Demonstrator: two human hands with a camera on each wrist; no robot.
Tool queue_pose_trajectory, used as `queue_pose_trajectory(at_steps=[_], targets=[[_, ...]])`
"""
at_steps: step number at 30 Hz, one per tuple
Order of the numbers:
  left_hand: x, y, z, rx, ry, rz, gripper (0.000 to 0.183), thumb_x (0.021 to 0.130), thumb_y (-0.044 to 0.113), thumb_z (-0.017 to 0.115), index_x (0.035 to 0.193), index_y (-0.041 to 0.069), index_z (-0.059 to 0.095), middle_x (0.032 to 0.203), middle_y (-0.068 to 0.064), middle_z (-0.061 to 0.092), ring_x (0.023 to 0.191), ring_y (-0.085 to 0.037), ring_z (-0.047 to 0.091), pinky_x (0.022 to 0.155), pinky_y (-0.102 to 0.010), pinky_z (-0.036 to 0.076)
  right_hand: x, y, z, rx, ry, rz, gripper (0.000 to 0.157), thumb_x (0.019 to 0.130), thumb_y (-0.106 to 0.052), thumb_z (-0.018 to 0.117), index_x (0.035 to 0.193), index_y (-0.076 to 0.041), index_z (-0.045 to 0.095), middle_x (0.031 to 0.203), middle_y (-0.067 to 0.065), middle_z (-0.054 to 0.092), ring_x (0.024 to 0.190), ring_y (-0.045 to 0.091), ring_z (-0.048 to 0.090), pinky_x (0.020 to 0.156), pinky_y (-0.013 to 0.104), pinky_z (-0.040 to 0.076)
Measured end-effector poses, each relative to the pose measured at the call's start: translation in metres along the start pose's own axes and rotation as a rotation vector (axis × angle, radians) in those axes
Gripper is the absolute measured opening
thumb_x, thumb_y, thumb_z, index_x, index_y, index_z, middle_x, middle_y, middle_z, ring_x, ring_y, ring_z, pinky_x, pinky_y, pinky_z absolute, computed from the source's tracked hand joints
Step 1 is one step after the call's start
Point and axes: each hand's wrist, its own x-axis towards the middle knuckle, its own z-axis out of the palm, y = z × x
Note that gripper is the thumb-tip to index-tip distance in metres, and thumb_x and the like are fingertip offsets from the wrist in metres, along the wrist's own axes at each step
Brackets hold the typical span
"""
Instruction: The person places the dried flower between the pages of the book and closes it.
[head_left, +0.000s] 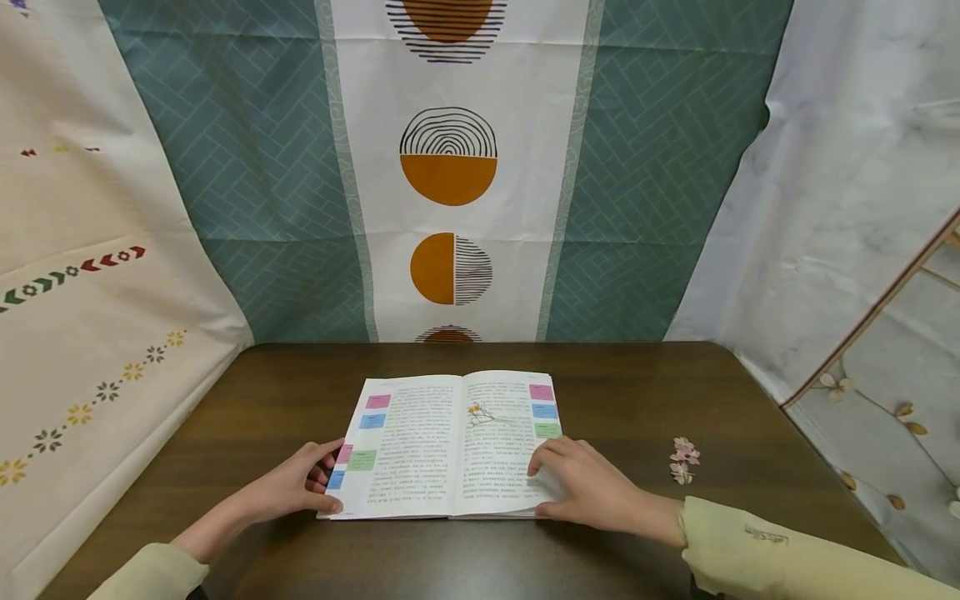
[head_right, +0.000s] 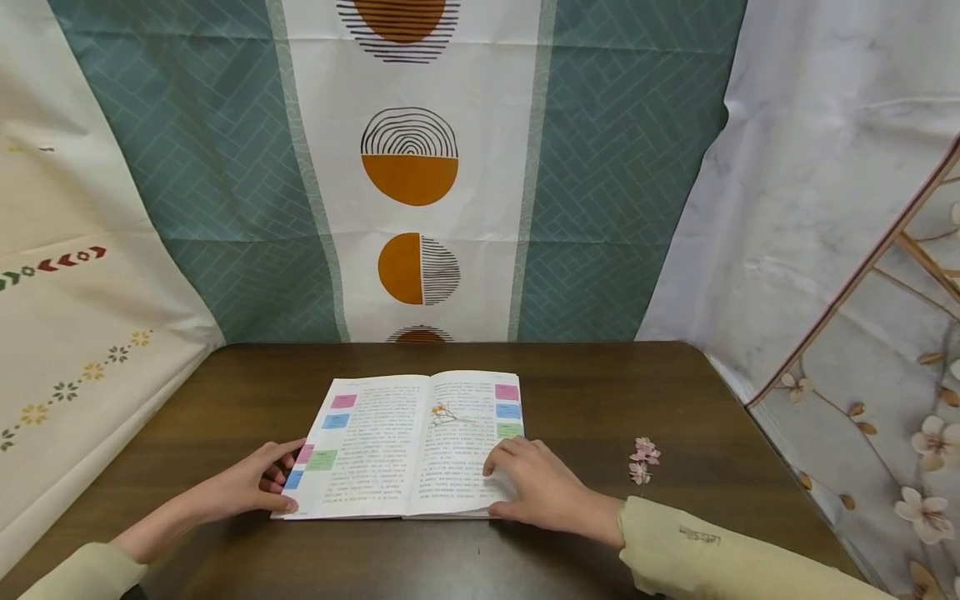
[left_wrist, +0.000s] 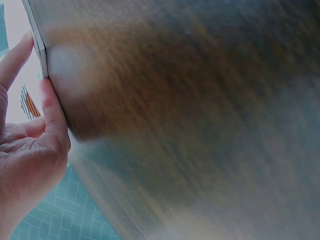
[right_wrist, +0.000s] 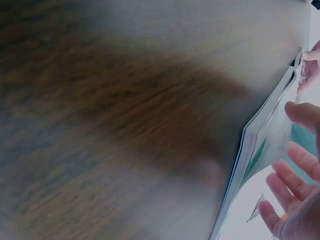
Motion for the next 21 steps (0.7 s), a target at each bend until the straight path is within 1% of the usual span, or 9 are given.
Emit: queue_pose_trajectory(at_steps=[3, 8, 14, 17, 21], targets=[[0.000, -0.001, 0.000, 0.005, 0.005, 0.009, 0.096, 0.078, 0.022, 0.084, 0.149, -0.010, 0.028, 0.113, -0.016, 0.039, 0.094, -0.019, 0.041, 0.073, -0.018, 0.042, -0.002, 0.005, -0.002, 0.029, 0.008, -0.027, 0.031, 0.079, -0.039, 0.082, 0.101, -0.023, 0.066, 0.104, -0.011, 0.066, 0.096, 0.006, 0.058, 0.085, 0.034, 0.048], [0.001, -0.002, 0.000, 0.014, 0.012, 0.019, 0.096, 0.078, 0.022, 0.084, 0.149, -0.010, 0.028, 0.113, -0.016, 0.039, 0.093, -0.017, 0.041, 0.074, -0.018, 0.042, -0.007, 0.016, -0.002, 0.127, -0.008, -0.050, 0.023, 0.084, -0.036, 0.079, 0.100, -0.022, 0.070, 0.097, -0.013, 0.068, 0.085, 0.001, 0.058, 0.077, 0.026, 0.050], [0.001, -0.002, 0.000, 0.013, 0.007, 0.027, 0.095, 0.078, 0.022, 0.084, 0.148, -0.012, 0.028, 0.113, -0.016, 0.039, 0.093, -0.018, 0.042, 0.074, -0.018, 0.043, -0.011, 0.025, -0.004, 0.170, -0.050, -0.059, 0.016, 0.087, -0.034, 0.076, 0.099, -0.024, 0.072, 0.098, -0.014, 0.067, 0.085, 0.000, 0.057, 0.079, 0.026, 0.050], [0.001, -0.003, 0.001, 0.013, 0.011, 0.027, 0.095, 0.078, 0.022, 0.084, 0.148, -0.011, 0.029, 0.113, -0.016, 0.039, 0.093, -0.017, 0.042, 0.074, -0.018, 0.043, -0.011, 0.030, -0.006, 0.187, -0.068, -0.058, 0.013, 0.087, -0.026, 0.076, 0.099, -0.025, 0.072, 0.099, -0.014, 0.067, 0.087, 0.000, 0.057, 0.080, 0.027, 0.050], [0.001, -0.003, 0.001, 0.008, 0.013, 0.026, 0.095, 0.078, 0.021, 0.084, 0.148, -0.011, 0.029, 0.113, -0.017, 0.039, 0.093, -0.018, 0.042, 0.074, -0.018, 0.043, -0.009, 0.039, -0.007, 0.213, -0.091, -0.059, 0.016, 0.085, -0.017, 0.076, 0.098, -0.025, 0.071, 0.101, -0.013, 0.067, 0.091, 0.004, 0.058, 0.082, 0.027, 0.051]])
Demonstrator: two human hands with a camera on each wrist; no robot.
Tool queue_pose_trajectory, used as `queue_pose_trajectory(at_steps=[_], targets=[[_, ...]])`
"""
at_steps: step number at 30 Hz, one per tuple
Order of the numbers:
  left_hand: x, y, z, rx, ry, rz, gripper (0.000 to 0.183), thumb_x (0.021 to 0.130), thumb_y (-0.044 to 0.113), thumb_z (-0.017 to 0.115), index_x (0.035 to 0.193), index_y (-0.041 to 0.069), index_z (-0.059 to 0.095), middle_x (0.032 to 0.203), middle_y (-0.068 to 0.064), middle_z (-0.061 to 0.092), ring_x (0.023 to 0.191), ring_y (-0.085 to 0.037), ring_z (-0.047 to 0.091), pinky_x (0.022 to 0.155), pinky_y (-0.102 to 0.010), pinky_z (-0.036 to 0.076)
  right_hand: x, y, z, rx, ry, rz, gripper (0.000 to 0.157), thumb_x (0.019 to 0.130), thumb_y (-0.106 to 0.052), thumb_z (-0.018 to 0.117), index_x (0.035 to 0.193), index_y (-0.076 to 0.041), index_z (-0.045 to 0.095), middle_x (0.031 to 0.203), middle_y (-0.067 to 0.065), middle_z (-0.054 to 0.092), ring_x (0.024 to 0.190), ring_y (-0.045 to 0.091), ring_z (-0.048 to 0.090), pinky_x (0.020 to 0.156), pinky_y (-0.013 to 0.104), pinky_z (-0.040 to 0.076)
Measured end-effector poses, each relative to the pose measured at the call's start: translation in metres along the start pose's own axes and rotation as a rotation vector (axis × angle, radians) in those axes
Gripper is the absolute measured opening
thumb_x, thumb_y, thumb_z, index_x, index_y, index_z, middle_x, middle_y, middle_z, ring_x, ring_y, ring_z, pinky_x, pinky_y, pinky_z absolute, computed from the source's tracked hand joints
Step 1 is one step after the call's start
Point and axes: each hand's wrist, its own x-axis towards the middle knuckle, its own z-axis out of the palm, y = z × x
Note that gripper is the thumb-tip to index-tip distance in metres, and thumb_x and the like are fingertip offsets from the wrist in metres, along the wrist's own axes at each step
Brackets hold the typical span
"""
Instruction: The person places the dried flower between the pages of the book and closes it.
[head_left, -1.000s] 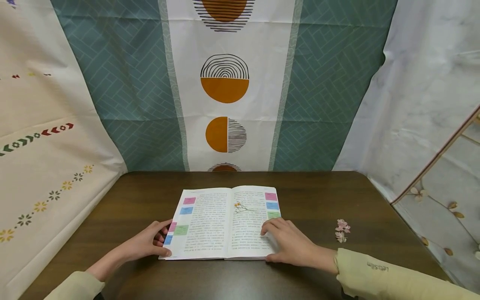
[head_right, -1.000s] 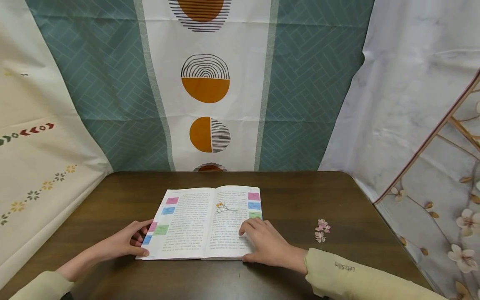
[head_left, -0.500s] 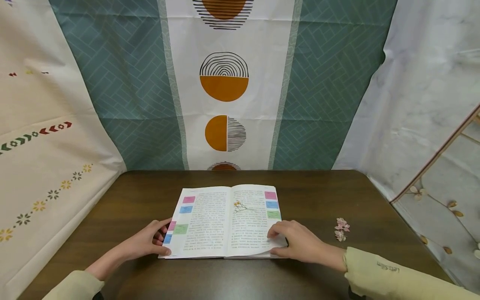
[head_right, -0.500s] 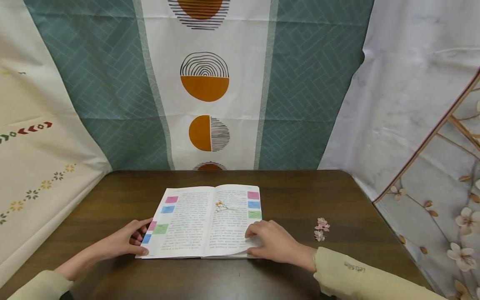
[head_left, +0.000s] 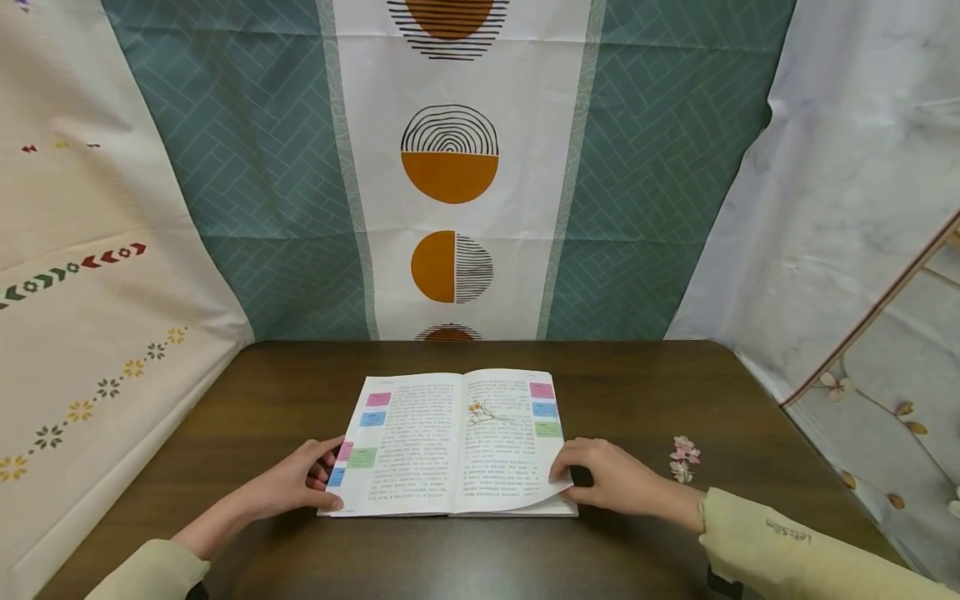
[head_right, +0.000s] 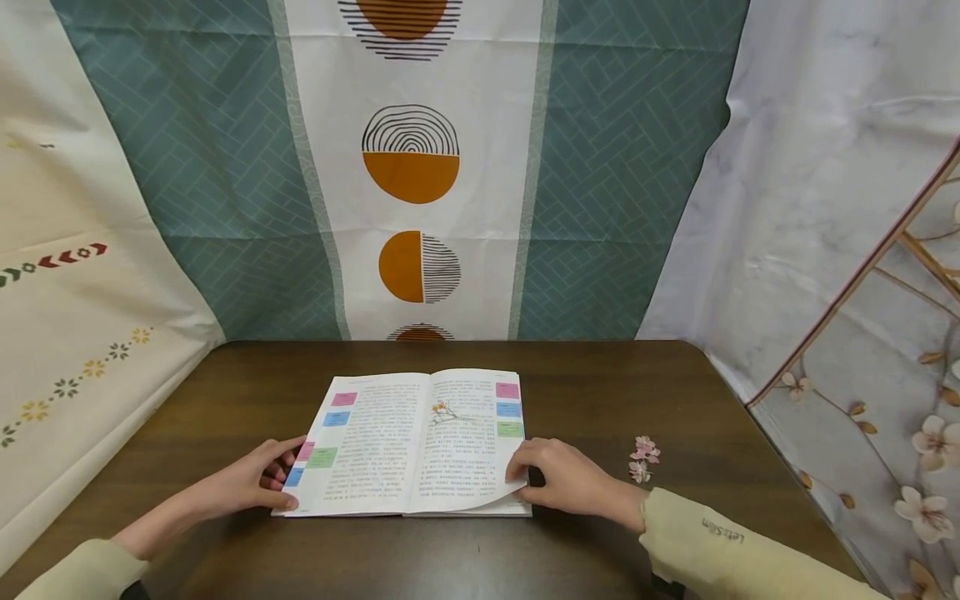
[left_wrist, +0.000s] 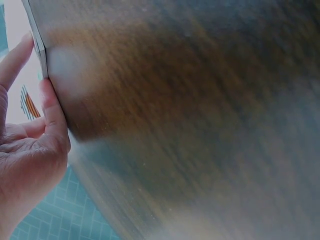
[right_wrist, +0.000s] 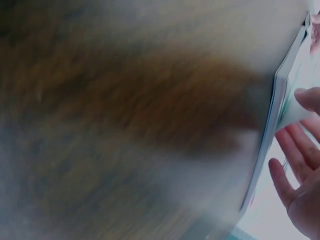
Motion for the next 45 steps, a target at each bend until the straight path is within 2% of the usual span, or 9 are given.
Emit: queue_pose_trajectory(at_steps=[8, 14, 25, 31, 40, 45], targets=[[-0.002, -0.001, 0.001, -0.031, -0.010, 0.002, 0.096, 0.079, 0.022, 0.083, 0.149, -0.011, 0.027, 0.113, -0.017, 0.038, 0.092, -0.014, 0.041, 0.073, -0.019, 0.042, 0.007, 0.019, -0.004, 0.013, -0.034, -0.051, 0.019, 0.086, -0.009, 0.072, 0.097, -0.025, 0.071, 0.102, -0.012, 0.066, 0.097, 0.005, 0.058, 0.085, 0.028, 0.053], [-0.001, -0.001, 0.001, -0.038, -0.003, 0.008, 0.095, 0.079, 0.022, 0.083, 0.149, -0.011, 0.027, 0.112, -0.016, 0.037, 0.092, -0.013, 0.040, 0.073, -0.019, 0.041, 0.015, 0.028, -0.009, 0.012, -0.034, -0.059, 0.017, 0.087, -0.011, 0.072, 0.097, -0.024, 0.072, 0.102, -0.012, 0.066, 0.096, 0.006, 0.058, 0.087, 0.028, 0.053], [-0.002, 0.002, 0.000, -0.025, -0.002, 0.000, 0.095, 0.079, 0.022, 0.083, 0.149, -0.011, 0.027, 0.113, -0.016, 0.038, 0.093, -0.016, 0.040, 0.073, -0.019, 0.041, 0.032, 0.038, -0.018, -0.015, 0.029, -0.048, 0.015, 0.087, -0.012, 0.074, 0.095, -0.024, 0.073, 0.100, -0.011, 0.068, 0.093, 0.008, 0.058, 0.086, 0.027, 0.054], [0.000, 0.000, 0.001, -0.017, 0.003, 0.022, 0.095, 0.079, 0.022, 0.083, 0.148, -0.012, 0.028, 0.113, -0.017, 0.038, 0.091, -0.014, 0.041, 0.074, -0.019, 0.042, 0.044, 0.049, -0.023, -0.004, 0.061, -0.042, 0.016, 0.086, -0.011, 0.075, 0.094, -0.024, 0.073, 0.096, -0.013, 0.069, 0.089, 0.009, 0.057, 0.083, 0.027, 0.053], [0.000, -0.001, 0.000, -0.021, -0.004, 0.016, 0.095, 0.079, 0.021, 0.083, 0.149, -0.011, 0.027, 0.114, -0.017, 0.038, 0.093, -0.018, 0.040, 0.073, -0.019, 0.041, 0.062, 0.054, -0.034, -0.010, 0.117, -0.052, 0.018, 0.084, -0.008, 0.076, 0.093, -0.022, 0.073, 0.099, -0.007, 0.072, 0.091, 0.022, 0.060, 0.082, 0.038, 0.054], [0.000, -0.001, 0.000, -0.019, -0.006, 0.015, 0.095, 0.080, 0.022, 0.083, 0.149, -0.011, 0.027, 0.113, -0.017, 0.037, 0.093, -0.018, 0.040, 0.073, -0.019, 0.041, 0.072, 0.051, -0.043, -0.031, 0.153, -0.081, 0.017, 0.083, -0.007, 0.077, 0.092, -0.021, 0.073, 0.097, -0.007, 0.071, 0.090, 0.019, 0.059, 0.082, 0.037, 0.054]])
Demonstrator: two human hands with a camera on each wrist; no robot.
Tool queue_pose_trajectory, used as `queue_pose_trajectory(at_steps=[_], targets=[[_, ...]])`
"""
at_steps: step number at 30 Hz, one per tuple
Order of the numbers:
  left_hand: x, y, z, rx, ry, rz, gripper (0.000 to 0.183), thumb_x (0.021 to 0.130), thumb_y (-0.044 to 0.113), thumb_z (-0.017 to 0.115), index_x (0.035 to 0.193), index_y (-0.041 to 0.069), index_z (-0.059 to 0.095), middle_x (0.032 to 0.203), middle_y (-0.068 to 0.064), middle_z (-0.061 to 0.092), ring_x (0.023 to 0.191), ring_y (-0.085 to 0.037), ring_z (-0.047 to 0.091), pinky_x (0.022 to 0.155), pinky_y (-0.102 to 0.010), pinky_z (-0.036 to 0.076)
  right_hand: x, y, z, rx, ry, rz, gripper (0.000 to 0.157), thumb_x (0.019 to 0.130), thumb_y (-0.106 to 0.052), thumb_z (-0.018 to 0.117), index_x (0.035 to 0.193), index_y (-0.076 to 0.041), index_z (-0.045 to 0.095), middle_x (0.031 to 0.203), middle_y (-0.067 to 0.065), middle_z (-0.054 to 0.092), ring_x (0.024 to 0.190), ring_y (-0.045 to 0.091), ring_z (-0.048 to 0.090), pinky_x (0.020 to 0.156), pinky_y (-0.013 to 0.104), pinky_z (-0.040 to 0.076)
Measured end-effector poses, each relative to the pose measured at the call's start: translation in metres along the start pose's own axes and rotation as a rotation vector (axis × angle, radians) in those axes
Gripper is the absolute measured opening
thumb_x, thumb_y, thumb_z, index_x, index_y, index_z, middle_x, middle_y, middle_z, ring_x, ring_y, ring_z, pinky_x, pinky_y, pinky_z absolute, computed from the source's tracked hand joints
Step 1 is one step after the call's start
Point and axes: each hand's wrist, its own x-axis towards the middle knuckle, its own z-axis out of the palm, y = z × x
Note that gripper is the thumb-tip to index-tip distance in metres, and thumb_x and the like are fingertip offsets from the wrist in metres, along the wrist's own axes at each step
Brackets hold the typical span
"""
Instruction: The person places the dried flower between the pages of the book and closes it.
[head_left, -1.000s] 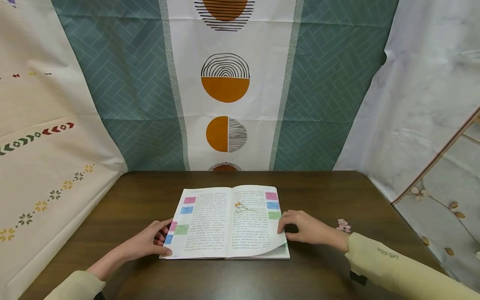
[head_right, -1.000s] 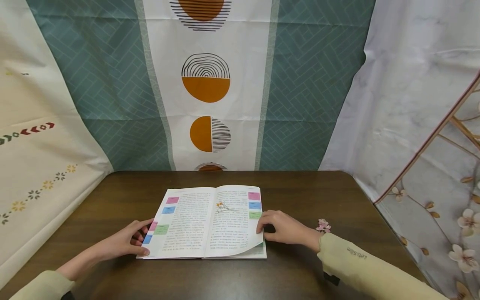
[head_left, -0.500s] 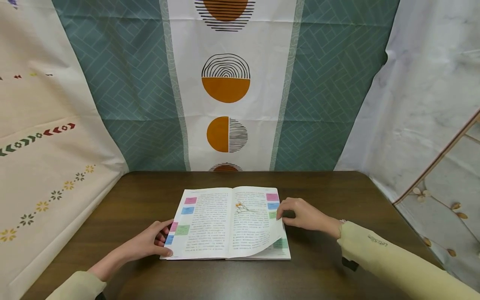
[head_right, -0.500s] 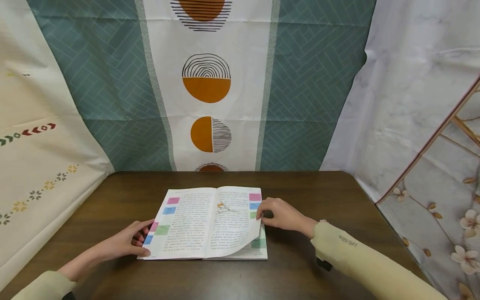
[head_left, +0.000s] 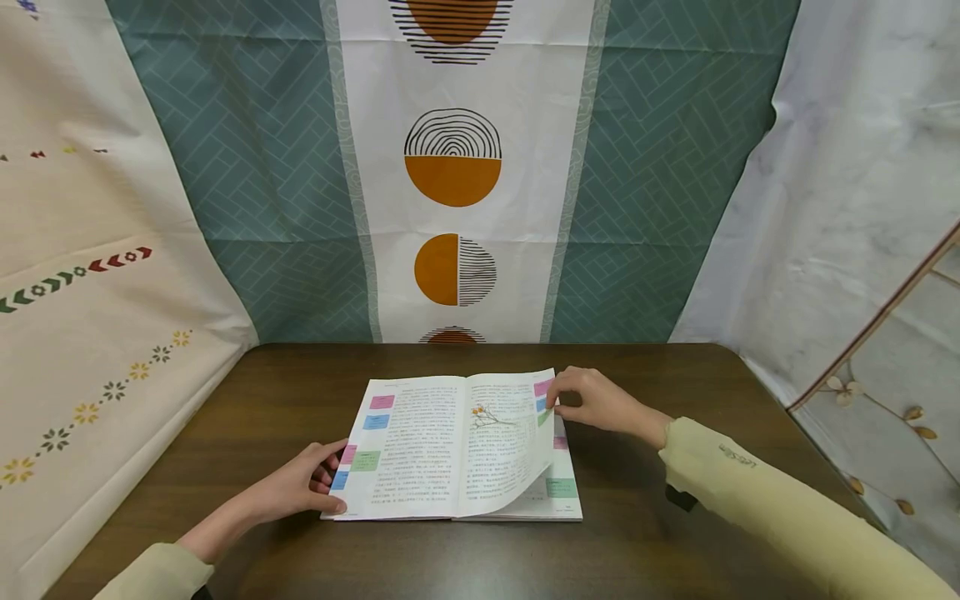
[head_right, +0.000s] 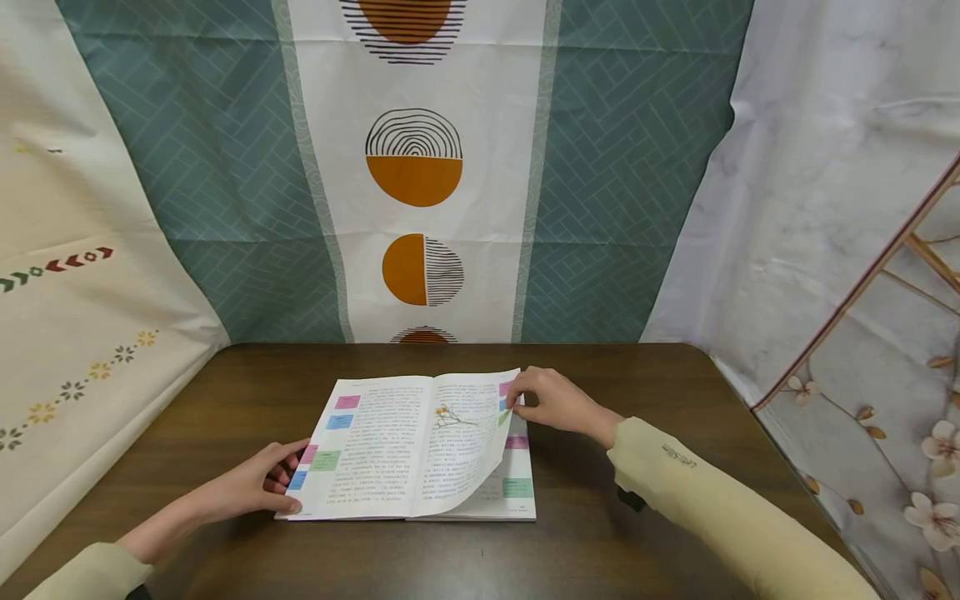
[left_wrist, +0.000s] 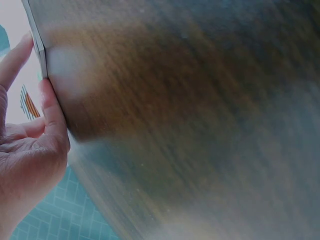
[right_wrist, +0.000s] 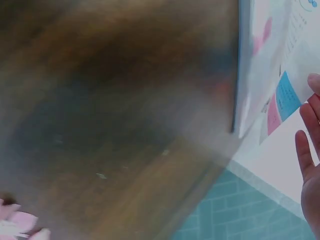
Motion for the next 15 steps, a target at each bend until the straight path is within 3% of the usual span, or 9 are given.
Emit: queue_pose_trajectory(at_steps=[4, 15], targets=[[0.000, 0.001, 0.000, 0.004, 0.005, -0.002, 0.096, 0.079, 0.022, 0.083, 0.149, -0.011, 0.027, 0.113, -0.017, 0.038, 0.093, -0.018, 0.040, 0.073, -0.019, 0.041, 0.010, -0.003, -0.006, -0.027, 0.045, -0.054, 0.019, 0.081, -0.005, 0.079, 0.092, -0.020, 0.073, 0.095, -0.008, 0.070, 0.092, 0.014, 0.059, 0.083, 0.033, 0.052], [0.000, -0.002, 0.001, 0.020, 0.011, -0.005, 0.095, 0.079, 0.023, 0.083, 0.149, -0.011, 0.029, 0.114, -0.016, 0.039, 0.093, -0.018, 0.042, 0.074, -0.018, 0.042, 0.037, -0.020, -0.016, -0.037, 0.131, -0.171, 0.016, 0.084, -0.004, 0.075, 0.090, -0.018, 0.071, 0.095, -0.005, 0.070, 0.091, 0.014, 0.058, 0.079, 0.038, 0.052]])
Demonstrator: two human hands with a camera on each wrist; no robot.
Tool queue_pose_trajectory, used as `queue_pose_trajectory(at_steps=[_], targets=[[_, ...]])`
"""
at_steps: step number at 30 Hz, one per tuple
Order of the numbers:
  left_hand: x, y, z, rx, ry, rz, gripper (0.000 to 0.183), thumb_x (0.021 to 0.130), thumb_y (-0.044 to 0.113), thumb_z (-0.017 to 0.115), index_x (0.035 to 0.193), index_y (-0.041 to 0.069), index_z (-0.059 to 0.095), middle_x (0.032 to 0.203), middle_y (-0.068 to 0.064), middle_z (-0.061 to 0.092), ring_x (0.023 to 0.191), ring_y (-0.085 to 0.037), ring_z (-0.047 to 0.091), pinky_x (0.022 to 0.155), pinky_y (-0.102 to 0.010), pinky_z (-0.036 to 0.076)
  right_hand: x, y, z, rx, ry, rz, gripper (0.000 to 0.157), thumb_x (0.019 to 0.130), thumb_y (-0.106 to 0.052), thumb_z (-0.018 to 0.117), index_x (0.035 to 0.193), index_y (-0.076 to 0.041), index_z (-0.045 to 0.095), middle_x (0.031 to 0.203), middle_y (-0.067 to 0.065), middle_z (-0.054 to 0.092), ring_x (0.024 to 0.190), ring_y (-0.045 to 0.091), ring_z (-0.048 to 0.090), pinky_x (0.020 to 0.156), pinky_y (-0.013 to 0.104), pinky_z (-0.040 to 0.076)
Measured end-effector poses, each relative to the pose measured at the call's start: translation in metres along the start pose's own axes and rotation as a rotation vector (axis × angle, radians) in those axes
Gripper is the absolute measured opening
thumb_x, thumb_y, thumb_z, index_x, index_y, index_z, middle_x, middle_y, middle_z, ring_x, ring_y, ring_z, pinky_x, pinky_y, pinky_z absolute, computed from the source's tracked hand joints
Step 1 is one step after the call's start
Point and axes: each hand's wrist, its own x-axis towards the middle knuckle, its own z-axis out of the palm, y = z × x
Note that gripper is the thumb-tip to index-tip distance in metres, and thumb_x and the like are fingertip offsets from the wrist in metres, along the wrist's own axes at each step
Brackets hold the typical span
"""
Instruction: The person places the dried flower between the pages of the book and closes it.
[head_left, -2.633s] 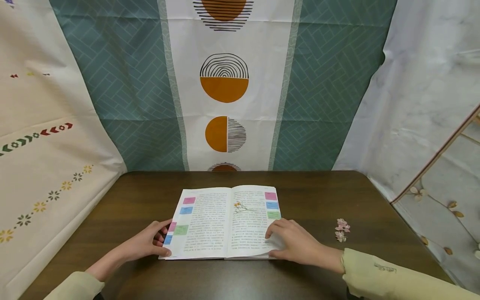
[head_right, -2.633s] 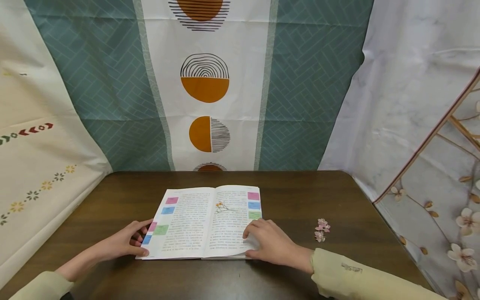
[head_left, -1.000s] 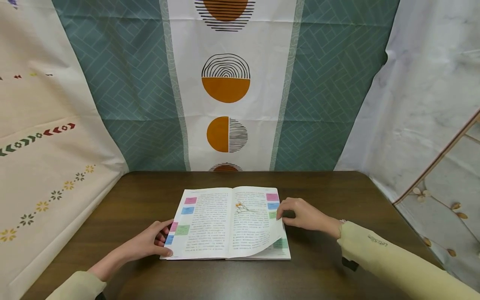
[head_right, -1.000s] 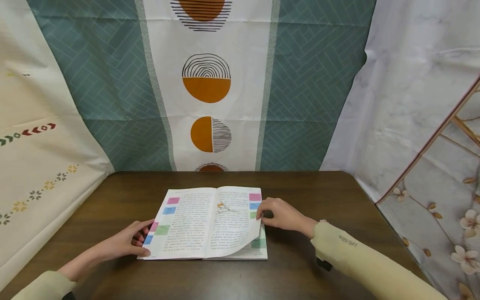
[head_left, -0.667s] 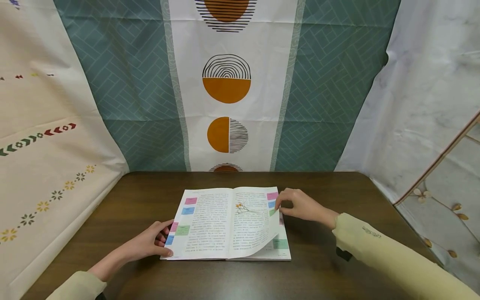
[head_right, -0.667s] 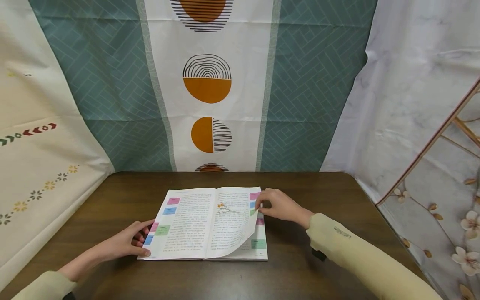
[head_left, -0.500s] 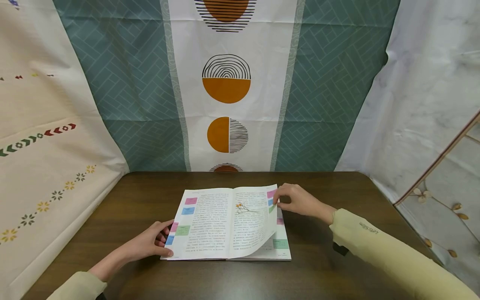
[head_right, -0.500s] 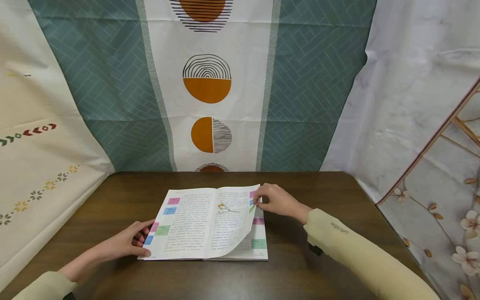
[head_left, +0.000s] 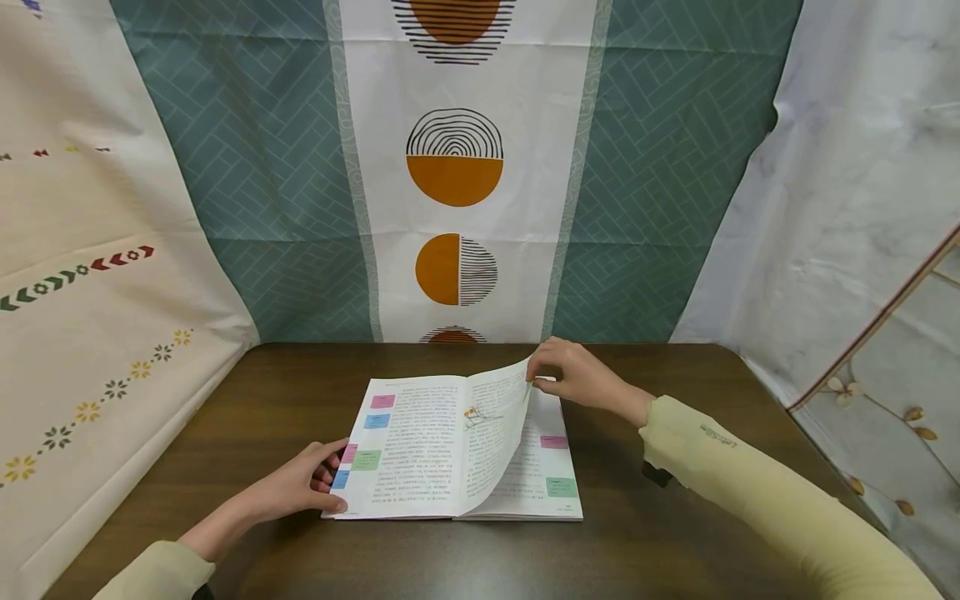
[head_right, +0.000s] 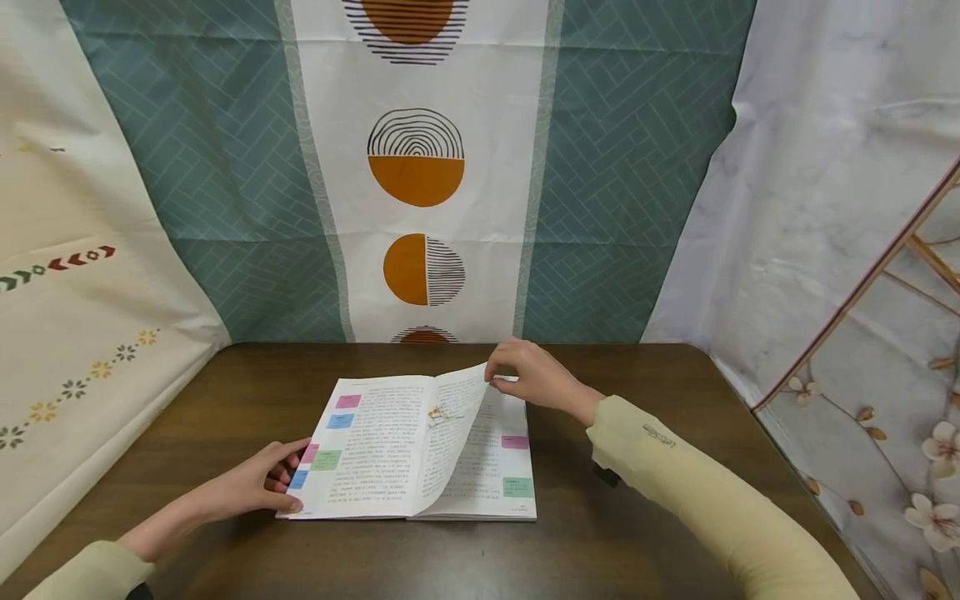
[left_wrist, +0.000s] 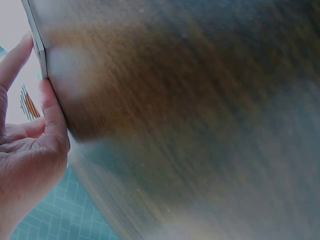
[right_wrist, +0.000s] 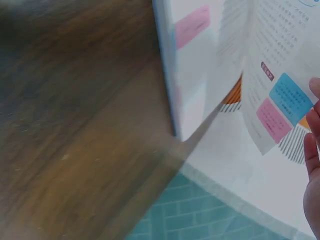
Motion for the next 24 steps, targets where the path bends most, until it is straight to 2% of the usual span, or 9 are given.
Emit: queue_pose_trajectory(at_steps=[6, 14, 18, 24], targets=[[0.000, -0.001, 0.000, -0.008, -0.003, 0.002, 0.095, 0.079, 0.023, 0.083, 0.148, -0.011, 0.028, 0.114, -0.016, 0.039, 0.093, -0.016, 0.042, 0.074, -0.018, 0.042, 0.017, -0.010, -0.001, -0.033, 0.051, -0.069, 0.018, 0.083, -0.002, 0.074, 0.088, -0.018, 0.068, 0.091, -0.006, 0.067, 0.091, 0.010, 0.057, 0.081, 0.030, 0.051], [0.000, 0.002, -0.001, -0.008, -0.005, 0.016, 0.096, 0.080, 0.024, 0.083, 0.149, -0.013, 0.027, 0.113, -0.017, 0.038, 0.093, -0.016, 0.041, 0.074, -0.018, 0.042, 0.038, -0.026, -0.003, -0.031, 0.109, -0.145, 0.017, 0.083, -0.001, 0.074, 0.087, -0.016, 0.066, 0.092, -0.003, 0.068, 0.094, 0.015, 0.058, 0.084, 0.033, 0.051], [-0.001, 0.003, -0.001, -0.016, -0.009, 0.013, 0.096, 0.080, 0.024, 0.083, 0.149, -0.012, 0.026, 0.113, -0.017, 0.037, 0.092, -0.015, 0.041, 0.074, -0.018, 0.041, 0.047, -0.032, -0.001, -0.028, 0.122, -0.166, 0.012, 0.085, -0.007, 0.075, 0.087, -0.016, 0.068, 0.094, -0.003, 0.068, 0.096, 0.016, 0.058, 0.086, 0.033, 0.050], [-0.001, 0.002, -0.001, -0.011, -0.003, 0.020, 0.096, 0.080, 0.024, 0.083, 0.149, -0.012, 0.027, 0.113, -0.017, 0.037, 0.092, -0.015, 0.040, 0.074, -0.018, 0.041, 0.065, -0.042, 0.006, -0.017, 0.163, -0.206, 0.012, 0.082, -0.008, 0.079, 0.088, -0.015, 0.071, 0.096, -0.003, 0.068, 0.097, 0.016, 0.058, 0.088, 0.031, 0.050]])
